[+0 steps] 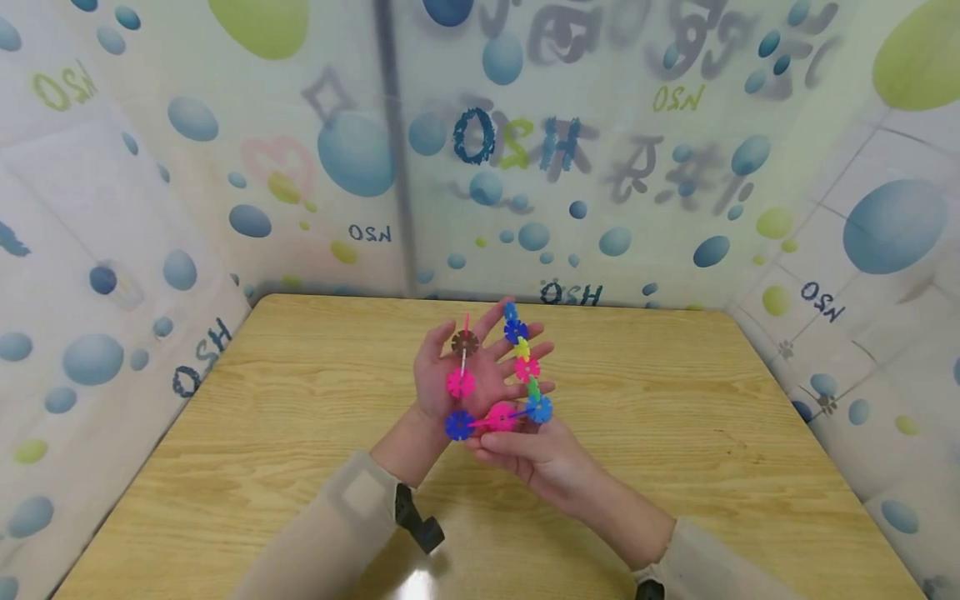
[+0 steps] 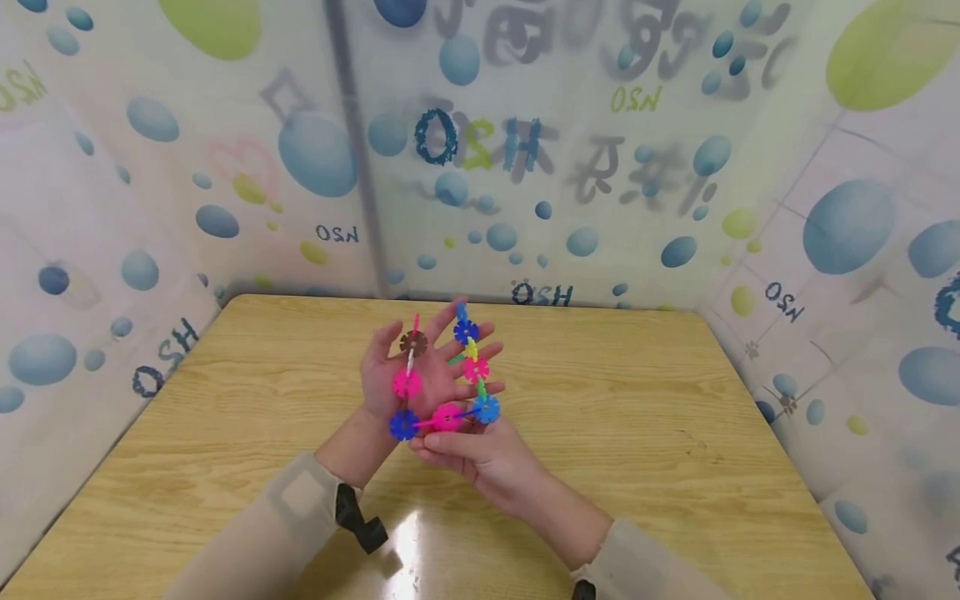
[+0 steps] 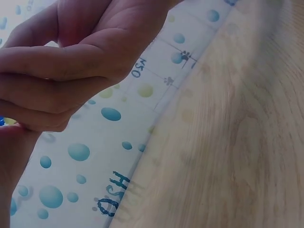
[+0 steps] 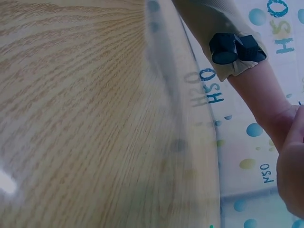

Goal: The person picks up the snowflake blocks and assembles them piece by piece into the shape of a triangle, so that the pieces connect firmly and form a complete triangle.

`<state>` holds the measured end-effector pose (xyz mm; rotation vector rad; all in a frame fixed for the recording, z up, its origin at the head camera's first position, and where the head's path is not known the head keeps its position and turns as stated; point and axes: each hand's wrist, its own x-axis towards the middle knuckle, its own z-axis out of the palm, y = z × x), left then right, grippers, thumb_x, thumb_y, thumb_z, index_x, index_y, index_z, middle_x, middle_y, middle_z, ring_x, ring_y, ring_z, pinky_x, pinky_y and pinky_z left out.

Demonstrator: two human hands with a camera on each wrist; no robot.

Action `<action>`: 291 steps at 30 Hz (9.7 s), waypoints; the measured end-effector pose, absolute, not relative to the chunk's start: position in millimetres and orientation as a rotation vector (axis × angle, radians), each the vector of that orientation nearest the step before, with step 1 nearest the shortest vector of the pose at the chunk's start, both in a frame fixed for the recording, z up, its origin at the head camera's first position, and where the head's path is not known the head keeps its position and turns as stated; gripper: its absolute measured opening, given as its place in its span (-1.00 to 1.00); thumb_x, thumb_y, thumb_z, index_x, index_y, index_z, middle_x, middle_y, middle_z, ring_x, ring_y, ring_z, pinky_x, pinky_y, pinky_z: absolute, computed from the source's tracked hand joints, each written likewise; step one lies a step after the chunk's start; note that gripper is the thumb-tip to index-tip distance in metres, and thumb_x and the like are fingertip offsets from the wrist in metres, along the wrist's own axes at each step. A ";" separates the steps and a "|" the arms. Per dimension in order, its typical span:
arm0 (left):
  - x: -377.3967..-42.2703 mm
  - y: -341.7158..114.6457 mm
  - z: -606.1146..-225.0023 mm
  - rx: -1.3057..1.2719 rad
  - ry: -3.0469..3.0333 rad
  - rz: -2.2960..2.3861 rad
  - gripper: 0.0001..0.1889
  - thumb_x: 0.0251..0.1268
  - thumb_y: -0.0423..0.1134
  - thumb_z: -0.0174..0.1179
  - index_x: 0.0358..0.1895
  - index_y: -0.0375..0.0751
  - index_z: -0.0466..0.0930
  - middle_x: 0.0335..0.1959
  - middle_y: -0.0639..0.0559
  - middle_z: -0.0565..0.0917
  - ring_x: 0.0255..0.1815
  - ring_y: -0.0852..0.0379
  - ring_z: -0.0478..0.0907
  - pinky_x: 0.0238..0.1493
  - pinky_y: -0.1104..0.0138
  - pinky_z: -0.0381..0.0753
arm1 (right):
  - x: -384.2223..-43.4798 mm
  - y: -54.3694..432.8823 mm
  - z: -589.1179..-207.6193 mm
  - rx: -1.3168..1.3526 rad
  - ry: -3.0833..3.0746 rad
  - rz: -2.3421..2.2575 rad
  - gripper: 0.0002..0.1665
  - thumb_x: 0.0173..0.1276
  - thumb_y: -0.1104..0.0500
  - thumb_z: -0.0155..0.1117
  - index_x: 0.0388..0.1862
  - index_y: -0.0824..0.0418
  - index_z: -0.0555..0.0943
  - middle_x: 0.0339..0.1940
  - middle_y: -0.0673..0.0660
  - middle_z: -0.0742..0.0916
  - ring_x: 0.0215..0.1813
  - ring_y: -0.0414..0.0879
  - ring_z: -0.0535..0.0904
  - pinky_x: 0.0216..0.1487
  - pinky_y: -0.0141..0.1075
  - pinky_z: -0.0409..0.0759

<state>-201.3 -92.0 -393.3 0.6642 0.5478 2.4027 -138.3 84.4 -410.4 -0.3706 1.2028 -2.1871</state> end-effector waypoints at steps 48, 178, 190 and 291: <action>-183.1 -160.9 -407.8 0.430 0.679 2.310 -0.41 0.80 -0.13 -0.43 0.74 0.09 0.24 0.44 -0.18 0.61 0.29 -0.10 0.67 0.31 -0.05 0.74 | -304.8 89.5 -453.2 -0.525 2.708 -0.738 -0.73 0.58 0.09 0.44 0.13 0.17 0.69 0.06 0.16 0.68 0.07 0.02 0.59 0.29 -0.04 0.69; -176.9 -108.2 -406.7 0.491 1.139 1.911 -0.35 0.72 -0.27 0.04 0.67 -0.58 0.15 0.48 -0.21 0.64 0.30 0.14 0.78 0.46 0.17 0.69 | -193.2 128.8 -358.0 -0.512 2.258 -1.633 -0.84 0.51 0.12 0.52 -0.05 0.17 0.84 -0.16 0.10 0.87 -0.12 0.03 0.72 -0.17 -0.30 0.69; -180.4 -108.7 -409.2 0.452 1.079 1.991 -0.37 0.74 -0.28 0.04 0.69 -0.50 0.17 0.56 -0.26 0.56 0.46 0.05 0.68 0.51 0.17 0.64 | -195.7 128.1 -359.2 -0.515 2.285 -1.705 -0.62 0.69 0.00 0.33 0.26 0.22 0.74 0.08 0.17 0.84 0.03 0.04 0.76 0.04 -0.27 0.80; -186.4 -89.2 -372.2 0.476 2.068 2.126 -0.59 0.80 -0.02 0.08 0.31 -0.23 0.73 -0.26 -0.01 0.65 -0.22 0.08 0.60 -0.12 0.33 0.69 | -166.2 117.1 -383.8 -0.596 2.558 -2.002 -0.76 0.52 0.28 0.50 0.11 0.25 0.79 -0.08 0.19 0.83 -0.09 -0.24 0.81 -0.04 -0.37 0.87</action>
